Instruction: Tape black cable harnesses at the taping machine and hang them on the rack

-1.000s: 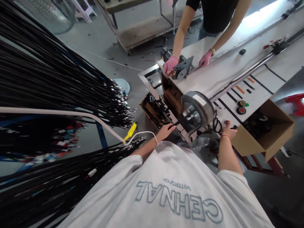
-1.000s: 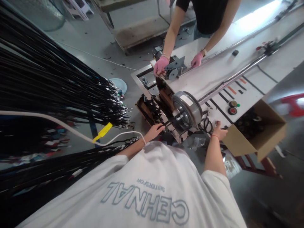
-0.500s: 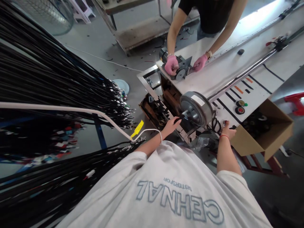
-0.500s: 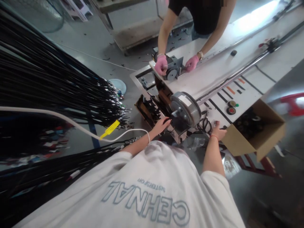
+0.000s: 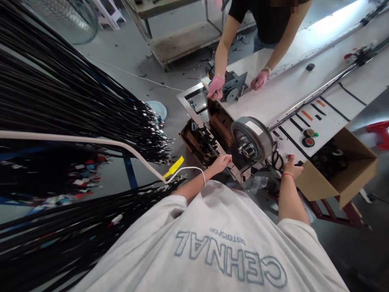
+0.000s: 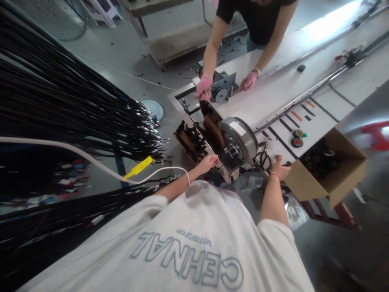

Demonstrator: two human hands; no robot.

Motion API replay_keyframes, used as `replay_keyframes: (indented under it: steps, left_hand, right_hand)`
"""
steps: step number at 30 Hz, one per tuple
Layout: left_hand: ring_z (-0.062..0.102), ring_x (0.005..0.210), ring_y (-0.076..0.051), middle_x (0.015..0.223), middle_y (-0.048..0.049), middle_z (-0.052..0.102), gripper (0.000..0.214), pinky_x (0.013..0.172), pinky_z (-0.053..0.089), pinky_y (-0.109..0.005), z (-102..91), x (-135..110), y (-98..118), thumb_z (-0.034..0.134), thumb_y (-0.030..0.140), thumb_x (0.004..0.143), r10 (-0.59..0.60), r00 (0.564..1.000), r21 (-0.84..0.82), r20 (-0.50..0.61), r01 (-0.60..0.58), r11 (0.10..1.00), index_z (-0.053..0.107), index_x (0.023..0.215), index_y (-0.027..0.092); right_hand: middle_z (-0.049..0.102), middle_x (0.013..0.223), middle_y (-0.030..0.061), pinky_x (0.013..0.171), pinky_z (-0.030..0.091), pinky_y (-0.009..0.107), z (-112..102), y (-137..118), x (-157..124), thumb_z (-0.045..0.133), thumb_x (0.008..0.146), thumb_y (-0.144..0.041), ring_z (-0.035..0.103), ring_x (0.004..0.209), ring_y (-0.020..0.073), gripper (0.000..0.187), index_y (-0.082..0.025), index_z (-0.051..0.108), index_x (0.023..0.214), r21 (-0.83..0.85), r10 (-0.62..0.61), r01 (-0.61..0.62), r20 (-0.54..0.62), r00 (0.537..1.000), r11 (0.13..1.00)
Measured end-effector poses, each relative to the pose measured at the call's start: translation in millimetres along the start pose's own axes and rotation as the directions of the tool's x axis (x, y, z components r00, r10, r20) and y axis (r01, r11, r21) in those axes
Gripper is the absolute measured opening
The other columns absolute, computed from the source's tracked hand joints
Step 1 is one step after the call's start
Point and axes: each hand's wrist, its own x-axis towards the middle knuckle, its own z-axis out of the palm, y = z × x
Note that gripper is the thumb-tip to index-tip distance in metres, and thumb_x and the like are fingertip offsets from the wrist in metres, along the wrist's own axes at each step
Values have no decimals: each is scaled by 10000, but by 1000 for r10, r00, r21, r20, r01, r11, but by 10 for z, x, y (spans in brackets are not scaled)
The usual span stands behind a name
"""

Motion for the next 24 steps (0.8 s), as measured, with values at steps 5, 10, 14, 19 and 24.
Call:
replay_keyframes:
  steps: [5,10,14,19,24]
  left_hand:
    - [367,466,-97,488,55,384,589,500,309,-242,22,-7,38,284,694,894,-93,996,-55,8,93,994,471,671,182]
    - [396,494,-102,502,48,405,571,514,323,-238,-10,-4,91,307,664,900,-83,996,-7,-25,83,997,509,685,174]
    - [402,477,-97,501,46,434,499,527,354,-237,-69,-28,61,425,625,865,-127,989,-35,80,130,991,519,673,174]
    - [522,609,-142,619,-10,586,346,618,413,-251,-259,-177,-47,573,461,804,-173,969,242,178,127,962,579,635,159]
    - [563,674,-165,711,-21,625,299,641,421,-255,-282,-288,-9,504,409,868,-117,992,309,39,100,946,620,781,148]
  right_hand:
    - [587,1198,260,994,451,496,24,21,32,597,761,-709,556,1187,379,644,-163,504,1089,-15,-15,15,-4,1000,1000]
    - [600,1183,250,980,459,509,31,14,27,417,834,-755,577,1160,371,659,-157,503,1098,-40,6,-7,-9,1000,999]
    - [599,1193,252,980,462,510,27,15,20,517,798,-737,573,1166,378,665,-153,502,1115,-43,-5,5,-6,1000,999]
    - [597,1182,264,976,467,520,36,31,40,571,776,-719,569,1168,390,641,-162,504,1088,-32,-18,18,0,1000,999]
    - [601,1169,264,989,463,504,27,25,39,577,778,-706,564,1179,383,611,-170,500,1061,-26,-16,16,2,1000,1000]
